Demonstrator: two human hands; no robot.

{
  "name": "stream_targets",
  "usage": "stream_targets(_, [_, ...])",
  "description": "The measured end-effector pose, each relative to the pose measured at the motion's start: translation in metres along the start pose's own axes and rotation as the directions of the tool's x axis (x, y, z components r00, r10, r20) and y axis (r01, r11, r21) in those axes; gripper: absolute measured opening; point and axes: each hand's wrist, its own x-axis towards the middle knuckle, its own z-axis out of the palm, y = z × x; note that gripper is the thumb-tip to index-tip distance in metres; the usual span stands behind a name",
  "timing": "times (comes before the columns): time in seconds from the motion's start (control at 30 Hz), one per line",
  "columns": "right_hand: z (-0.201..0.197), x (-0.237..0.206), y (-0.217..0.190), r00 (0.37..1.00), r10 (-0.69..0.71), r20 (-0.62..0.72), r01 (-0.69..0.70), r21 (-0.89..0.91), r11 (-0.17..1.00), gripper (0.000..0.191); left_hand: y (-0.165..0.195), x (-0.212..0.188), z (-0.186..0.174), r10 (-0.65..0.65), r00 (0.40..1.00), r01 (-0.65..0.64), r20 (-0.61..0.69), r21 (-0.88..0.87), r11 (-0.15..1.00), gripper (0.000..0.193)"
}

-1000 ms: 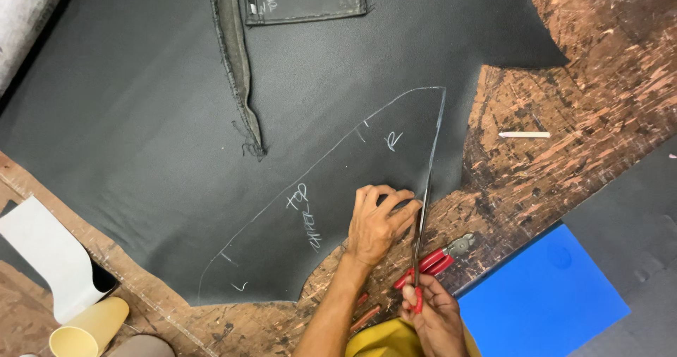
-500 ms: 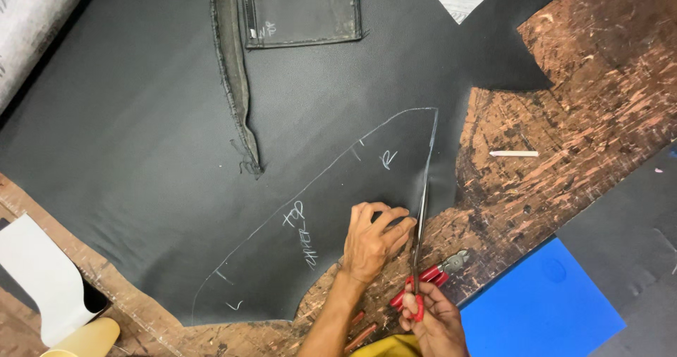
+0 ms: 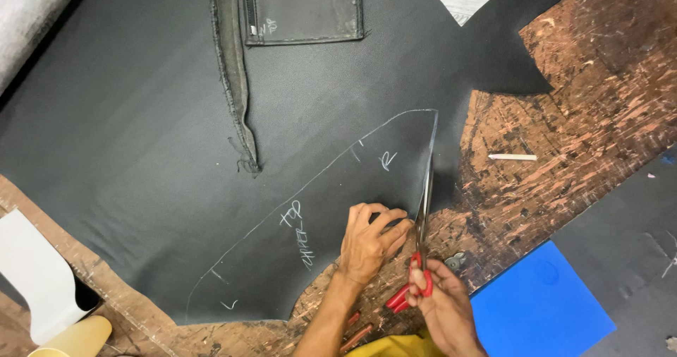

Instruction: The person marks a chalk outline on a large sheet of black fabric, then cuts along the marked lines with shears. They reposition the fabric, align a pattern piece against the cut edge, and continue trimming the material on the workbench.

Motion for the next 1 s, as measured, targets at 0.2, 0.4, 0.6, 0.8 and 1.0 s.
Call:
stream_targets(0.2, [0.003,0.007,-0.009,1.0,-0.004,-0.006,0.004,0.023,1.0,0.022,0.001,0.0,-0.001,-0.015,1.0,0.015,0.026,-0.003,1.0,0.033])
stream_targets(0.4, [0.002,0.02,-0.022,1.0,-0.004,0.006,0.004,0.003,1.0,0.02,0.002,0.002,0.0,-0.011,1.0,0.011,0.019,0.002,1.0,0.031])
stream_targets(0.6, [0.002,0.026,-0.029,0.999,-0.028,-0.016,0.028,-0.004,1.0,0.022,0.004,0.003,0.0,0.002,1.0,-0.002,0.022,0.013,1.0,0.032])
stream_targets(0.8, [0.004,0.037,-0.039,1.0,-0.012,-0.013,0.012,0.019,1.0,0.019,0.005,0.002,0.0,0.001,1.0,-0.001,0.019,0.014,1.0,0.033])
stream_targets(1.0, [0.009,0.042,-0.046,1.0,-0.014,-0.008,0.014,0.01,1.0,0.02,0.006,0.003,0.001,-0.003,1.0,0.003,0.003,0.005,1.0,0.032])
